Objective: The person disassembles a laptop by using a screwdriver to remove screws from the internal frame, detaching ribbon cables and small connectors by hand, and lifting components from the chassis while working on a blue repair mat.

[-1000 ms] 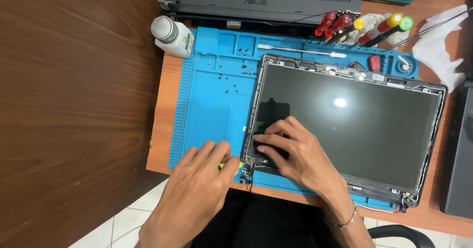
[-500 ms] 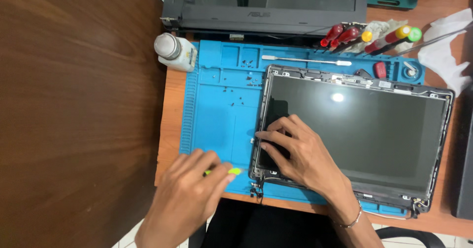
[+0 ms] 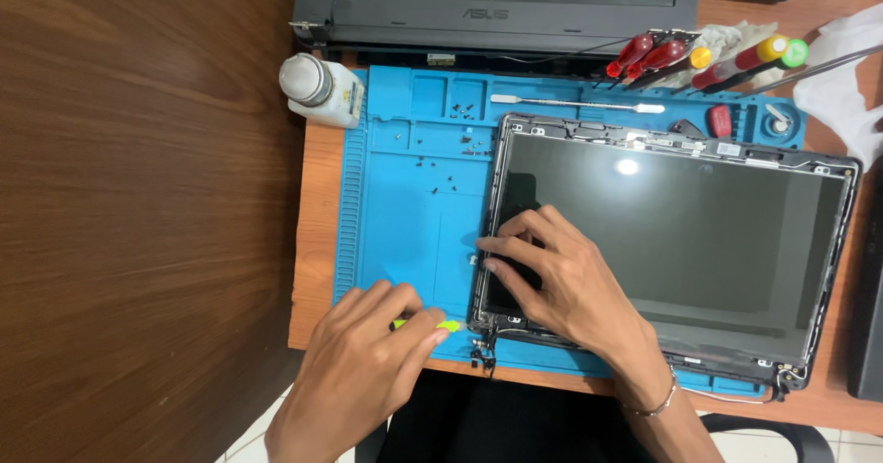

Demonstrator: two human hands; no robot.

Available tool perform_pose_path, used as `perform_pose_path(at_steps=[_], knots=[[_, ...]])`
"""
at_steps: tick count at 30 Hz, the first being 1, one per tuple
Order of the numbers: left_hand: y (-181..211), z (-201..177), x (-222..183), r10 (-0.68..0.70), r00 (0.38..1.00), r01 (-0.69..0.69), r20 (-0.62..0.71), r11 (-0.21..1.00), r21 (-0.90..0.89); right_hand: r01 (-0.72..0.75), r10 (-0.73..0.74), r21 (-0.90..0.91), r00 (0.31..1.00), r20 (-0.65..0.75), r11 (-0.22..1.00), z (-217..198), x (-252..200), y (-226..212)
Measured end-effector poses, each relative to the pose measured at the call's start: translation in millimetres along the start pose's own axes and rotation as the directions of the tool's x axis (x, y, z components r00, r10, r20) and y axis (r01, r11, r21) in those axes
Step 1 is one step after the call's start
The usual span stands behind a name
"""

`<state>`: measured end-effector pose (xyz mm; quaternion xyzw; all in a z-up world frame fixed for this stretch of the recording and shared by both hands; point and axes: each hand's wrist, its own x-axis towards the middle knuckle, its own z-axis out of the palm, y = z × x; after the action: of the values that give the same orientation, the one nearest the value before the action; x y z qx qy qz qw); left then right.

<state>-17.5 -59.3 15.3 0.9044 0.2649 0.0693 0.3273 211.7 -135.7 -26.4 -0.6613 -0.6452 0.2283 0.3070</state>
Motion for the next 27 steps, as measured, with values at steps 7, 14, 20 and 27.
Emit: perform_pose_path(at_steps=[7,14,20,27], knots=[[0,-1,-3,-0.006,0.999,0.006,-0.037,1.0,0.003,0.015,-0.015,-0.003,1.0,-0.013,1.0,-1,-1,0],[-7,-9,2,-0.051,0.969,0.072,-0.242,0.994,0.08,0.009,-0.009,-0.011,1.0,0.003,1.0,-1,2,-1],[-20,-9,22,-0.078,0.876,0.144,-0.476,0.984,0.104,-0.01,0.007,-0.082,0.999,-0.036,0.997,1,14,-7],[-33,-5,38,-0.081,0.868,0.132,-0.49,0.989,0.07,0.056,-0.057,-0.243,0.998,0.001,0.968,14,32,-8]])
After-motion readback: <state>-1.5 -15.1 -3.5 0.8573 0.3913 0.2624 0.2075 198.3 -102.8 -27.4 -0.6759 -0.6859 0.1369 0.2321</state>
